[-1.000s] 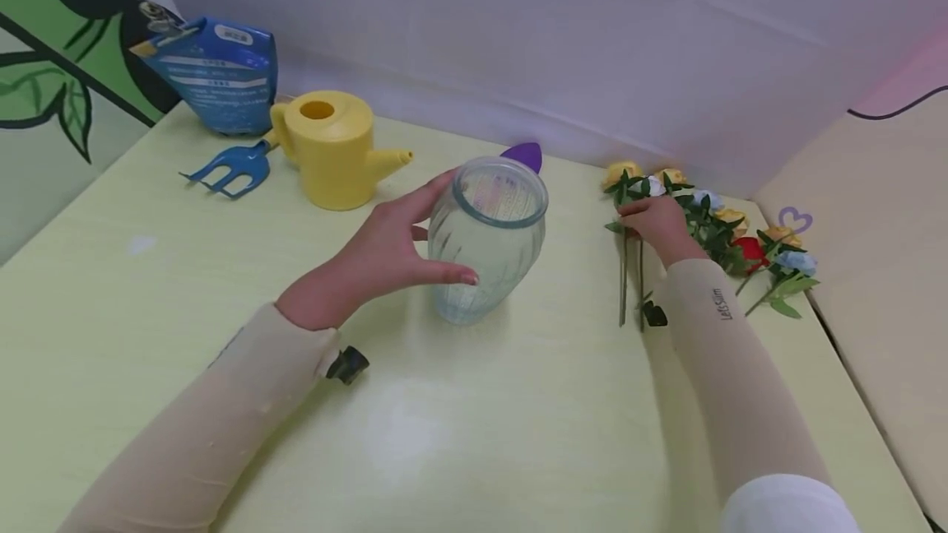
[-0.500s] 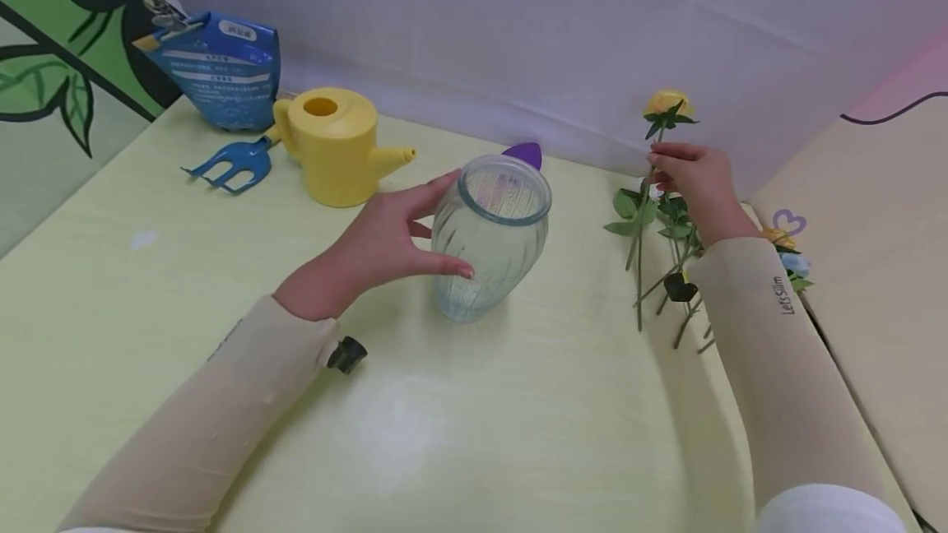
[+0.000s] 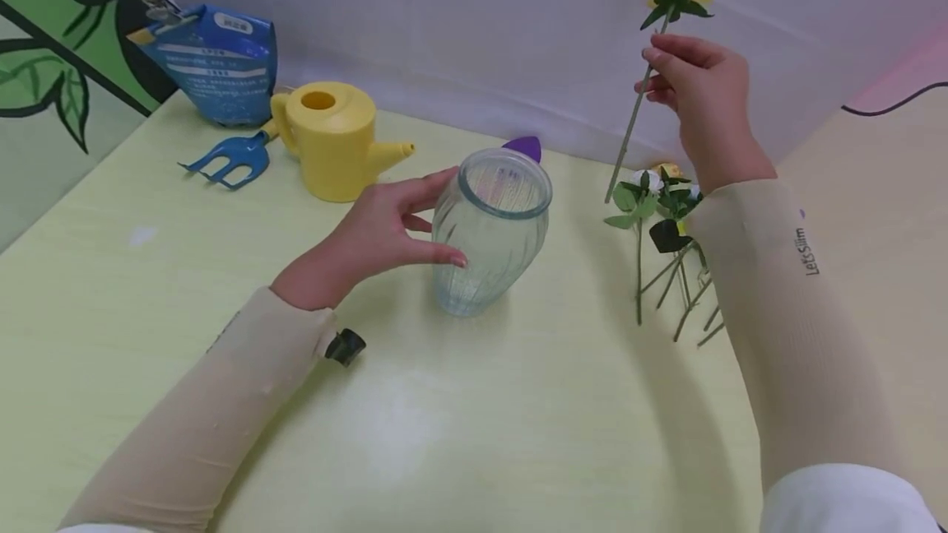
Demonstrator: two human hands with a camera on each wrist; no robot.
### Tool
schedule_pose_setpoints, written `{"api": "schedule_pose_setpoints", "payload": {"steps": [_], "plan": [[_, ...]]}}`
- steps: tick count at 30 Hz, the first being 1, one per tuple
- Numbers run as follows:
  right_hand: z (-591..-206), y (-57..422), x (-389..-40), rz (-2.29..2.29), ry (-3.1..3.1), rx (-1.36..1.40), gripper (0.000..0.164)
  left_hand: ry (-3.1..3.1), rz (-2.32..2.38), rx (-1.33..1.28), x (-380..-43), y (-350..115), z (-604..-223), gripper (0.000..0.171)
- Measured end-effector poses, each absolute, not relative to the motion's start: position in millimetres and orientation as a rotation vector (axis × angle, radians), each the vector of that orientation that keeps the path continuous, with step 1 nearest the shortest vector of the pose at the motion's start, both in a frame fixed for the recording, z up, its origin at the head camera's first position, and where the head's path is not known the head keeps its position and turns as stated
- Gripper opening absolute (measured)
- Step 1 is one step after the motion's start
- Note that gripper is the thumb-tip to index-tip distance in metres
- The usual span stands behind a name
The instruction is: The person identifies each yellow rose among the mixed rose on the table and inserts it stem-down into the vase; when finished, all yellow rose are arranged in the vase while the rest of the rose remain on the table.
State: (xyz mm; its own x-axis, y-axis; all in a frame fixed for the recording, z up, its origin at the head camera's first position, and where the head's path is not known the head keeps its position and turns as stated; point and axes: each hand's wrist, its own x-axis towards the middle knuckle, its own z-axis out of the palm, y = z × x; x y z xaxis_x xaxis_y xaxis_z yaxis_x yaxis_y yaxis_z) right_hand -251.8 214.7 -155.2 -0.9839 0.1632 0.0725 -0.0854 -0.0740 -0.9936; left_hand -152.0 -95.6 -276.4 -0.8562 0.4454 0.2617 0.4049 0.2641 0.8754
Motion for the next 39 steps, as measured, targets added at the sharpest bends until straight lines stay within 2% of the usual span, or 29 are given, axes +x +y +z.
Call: {"api": "schedule_pose_setpoints", "payload": {"steps": [10,18,31,39], "plan": [[-136,164,-248,2.175,-1.953,0.063,0.022,2.454,1.716,0.809,-150,-95,-274,0.086],[-142,130,-237,2.031,-2.032,0.217,0.017,2.461,1.725,0.845,-152,-94,-275,0.085],[-155,112,-216,1.831,-2.311,0.469,0.015,2.479,1.703,0.839,-152,-95,-275,0.086],[-160,110,-210,1.863,-2.433,0.679,0.010,2.466,1.705,0.838,-152,-95,-274,0.085]]}}
